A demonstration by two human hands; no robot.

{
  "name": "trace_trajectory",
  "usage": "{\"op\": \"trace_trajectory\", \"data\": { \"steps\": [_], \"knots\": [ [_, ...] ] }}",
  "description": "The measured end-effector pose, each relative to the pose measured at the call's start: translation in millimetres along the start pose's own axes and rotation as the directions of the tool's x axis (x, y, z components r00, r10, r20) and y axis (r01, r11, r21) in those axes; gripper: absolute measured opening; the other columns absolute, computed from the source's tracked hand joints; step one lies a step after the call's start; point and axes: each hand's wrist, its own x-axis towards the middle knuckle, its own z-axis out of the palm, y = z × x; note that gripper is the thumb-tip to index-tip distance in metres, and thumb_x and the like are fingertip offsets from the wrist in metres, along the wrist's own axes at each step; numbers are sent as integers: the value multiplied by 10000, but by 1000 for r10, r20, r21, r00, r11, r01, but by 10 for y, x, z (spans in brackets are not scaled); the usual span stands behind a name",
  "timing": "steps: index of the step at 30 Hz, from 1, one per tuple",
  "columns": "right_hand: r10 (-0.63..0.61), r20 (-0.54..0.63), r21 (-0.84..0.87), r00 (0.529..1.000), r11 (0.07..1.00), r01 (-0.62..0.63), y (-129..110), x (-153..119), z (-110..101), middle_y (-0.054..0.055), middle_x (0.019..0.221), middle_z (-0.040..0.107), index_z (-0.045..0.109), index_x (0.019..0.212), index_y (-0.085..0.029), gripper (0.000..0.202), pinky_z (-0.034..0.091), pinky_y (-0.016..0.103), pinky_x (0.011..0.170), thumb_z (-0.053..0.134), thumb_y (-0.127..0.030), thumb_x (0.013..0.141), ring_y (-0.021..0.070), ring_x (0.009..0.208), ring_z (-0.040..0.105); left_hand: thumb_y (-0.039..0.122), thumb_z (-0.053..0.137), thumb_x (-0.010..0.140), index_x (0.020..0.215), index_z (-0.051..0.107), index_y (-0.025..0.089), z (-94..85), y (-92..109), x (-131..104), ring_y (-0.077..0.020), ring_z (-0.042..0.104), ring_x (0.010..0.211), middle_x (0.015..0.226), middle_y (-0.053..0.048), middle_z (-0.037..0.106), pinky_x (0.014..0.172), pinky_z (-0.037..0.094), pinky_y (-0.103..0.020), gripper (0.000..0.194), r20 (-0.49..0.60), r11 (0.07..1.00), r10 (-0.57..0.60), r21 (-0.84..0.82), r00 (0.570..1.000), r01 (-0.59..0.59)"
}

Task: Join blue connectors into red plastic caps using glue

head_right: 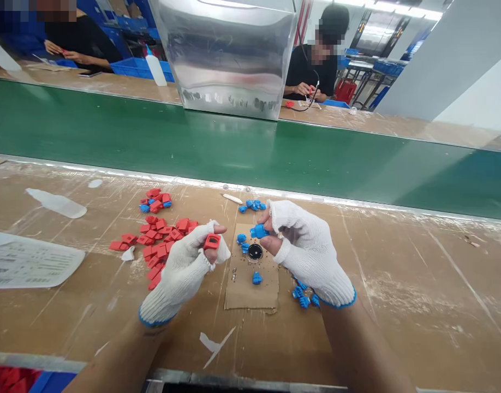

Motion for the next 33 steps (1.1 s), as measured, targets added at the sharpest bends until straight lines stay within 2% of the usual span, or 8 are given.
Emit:
{"op": "trace_trajectory", "data": {
  "steps": [5, 10, 17, 19, 22, 27, 30, 33],
  "knots": [
    [-5, 21, -34, 1000, 999, 6, -3, -26, 29, -8, 950, 799, 785, 928, -281, 248, 637, 325, 828, 850, -83, 795, 200, 942, 763, 313, 845, 805, 1122, 776, 176, 61, 5, 1, -126, 553, 728, 743, 35, 575, 721, 458, -281, 352, -60, 971, -165, -186, 984, 152],
    [108, -18, -100, 994, 989, -109, -51, -36, 87, -15, 857, 748, 771, 903, -267, 174, 595, 282, 694, 840, -135, 813, 165, 789, 696, 234, 912, 720, 1080, 753, 168, 163, -18, 36, -100, 534, 714, 795, 30, 621, 683, 438, -246, 399, -33, 878, -291, -405, 956, 254],
    [233, -71, -34, 970, 971, -236, -39, 6, 156, -8, 860, 762, 760, 865, -239, 152, 612, 255, 670, 859, -163, 777, 149, 775, 701, 397, 851, 841, 1071, 715, 124, 197, 42, 52, -111, 556, 634, 691, 10, 626, 616, 468, -236, 382, 84, 687, -399, -632, 913, 358],
    [232, -74, -39, 970, 971, -235, -34, 12, 153, -10, 857, 756, 761, 869, -237, 154, 616, 255, 681, 859, -162, 777, 147, 779, 699, 415, 825, 873, 1073, 724, 113, 195, 34, 51, -106, 555, 628, 691, 9, 626, 615, 473, -233, 376, 83, 671, -413, -646, 907, 364],
    [212, -60, -71, 975, 974, -216, -53, 7, 145, -20, 831, 739, 750, 856, -239, 148, 603, 252, 674, 851, -155, 788, 141, 758, 685, 350, 825, 885, 1091, 748, 118, 191, -28, 48, -105, 604, 678, 742, -1, 674, 665, 511, -232, 319, 20, 761, -358, -573, 933, 304],
    [138, 15, -164, 990, 977, -134, -136, -54, 101, -22, 883, 748, 735, 933, -262, 177, 599, 286, 711, 832, -150, 836, 160, 794, 702, 199, 839, 836, 1082, 800, 157, 185, -43, 7, -135, 733, 817, 909, -41, 808, 765, 581, -235, 252, -8, 955, -185, -238, 983, 178],
    [74, 123, -236, 990, 971, -43, -178, -96, 50, -13, 971, 767, 711, 989, -277, 211, 612, 330, 794, 813, -136, 870, 189, 884, 740, 137, 790, 818, 1008, 821, 172, 191, 11, -47, -150, 757, 781, 885, -30, 829, 748, 618, -256, 195, -21, 998, -31, -52, 999, 29],
    [-1, 244, -277, 970, 958, 71, -219, -101, 10, -10, 1014, 777, 666, 953, -269, 211, 615, 348, 849, 804, -126, 881, 200, 935, 767, 46, 712, 807, 996, 828, 196, 194, 16, -97, -149, 776, 776, 877, -7, 843, 749, 631, -251, 268, 5, 979, 136, 149, 991, -136]
  ]
}}
